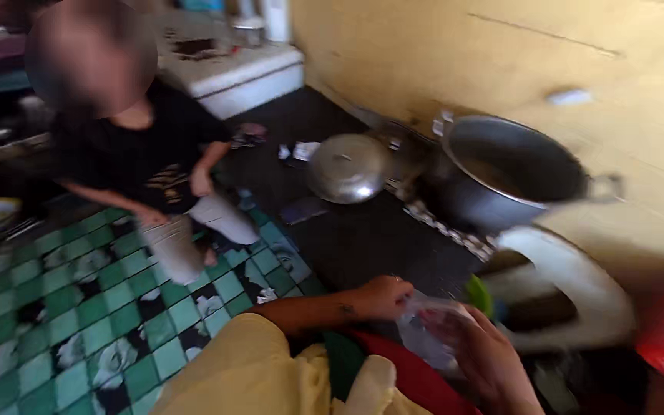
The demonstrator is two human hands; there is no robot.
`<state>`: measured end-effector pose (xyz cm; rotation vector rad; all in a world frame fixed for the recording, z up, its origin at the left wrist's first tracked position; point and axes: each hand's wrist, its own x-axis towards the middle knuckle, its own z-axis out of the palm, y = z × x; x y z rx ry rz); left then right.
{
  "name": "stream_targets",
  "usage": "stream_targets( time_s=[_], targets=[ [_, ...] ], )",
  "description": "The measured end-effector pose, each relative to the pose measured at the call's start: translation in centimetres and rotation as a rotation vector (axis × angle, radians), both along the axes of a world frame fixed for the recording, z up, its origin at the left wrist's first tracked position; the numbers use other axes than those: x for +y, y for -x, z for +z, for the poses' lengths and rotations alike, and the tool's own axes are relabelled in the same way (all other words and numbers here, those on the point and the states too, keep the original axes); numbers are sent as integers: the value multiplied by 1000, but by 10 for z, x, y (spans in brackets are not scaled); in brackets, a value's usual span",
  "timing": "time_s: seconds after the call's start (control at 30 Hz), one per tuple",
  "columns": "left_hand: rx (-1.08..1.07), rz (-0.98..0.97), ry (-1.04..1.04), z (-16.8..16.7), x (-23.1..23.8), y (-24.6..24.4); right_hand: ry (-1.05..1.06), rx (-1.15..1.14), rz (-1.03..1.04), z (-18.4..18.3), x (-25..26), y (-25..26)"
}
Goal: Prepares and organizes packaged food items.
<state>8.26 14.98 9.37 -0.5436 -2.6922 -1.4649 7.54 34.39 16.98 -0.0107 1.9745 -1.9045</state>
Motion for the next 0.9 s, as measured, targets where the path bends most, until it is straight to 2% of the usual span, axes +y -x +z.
stream_targets(
  time_s=[0.07,0.17,0.23,0.27,0.33,0.4,0.43,0.5,0.57,0.6,0.63,0.7,0.73,0.8,0.83,0.9],
  targets=[
    [-197,150,-181,2,-31,-11,83,-57,85,3,-30,0],
    [-565,320,-762,18,-65,-24,66,-73,167,0,-67,5],
    [-604,259,-1116,21,-84,-29,47,-3,187,-6,-83,10],
    [-569,179,-1185,24,-92,-33,13,52,204,-7,-89,12],
    [-446,44,-1112,30,-101,-39,-21,113,244,-7,-99,13],
    [-271,33,-954,29,-102,-37,26,101,280,-5,-109,12],
    [-225,113,-884,25,-101,-33,47,94,294,-2,-113,10],
    [-311,348,-876,24,-104,-24,41,130,353,1,-117,8],
    [-492,498,-1066,29,-114,-17,-72,287,414,-1,-117,15],
    [-565,506,-1197,32,-122,-15,-198,424,415,-4,-115,19],
    [-613,452,-1327,35,-128,-15,-320,560,385,-9,-110,25],
    [-639,175,-1535,35,-135,-15,-446,699,236,-18,-100,38],
    [-605,22,-1567,33,-134,-14,-440,669,148,-22,-95,46],
    [-503,-147,-1429,27,-128,-11,-288,433,-2,-24,-93,57],
    [-453,-130,-1289,28,-125,-10,-180,285,-60,-21,-97,59],
    [-411,33,-1001,37,-114,-11,52,67,-162,-11,-99,58]
  ],
)
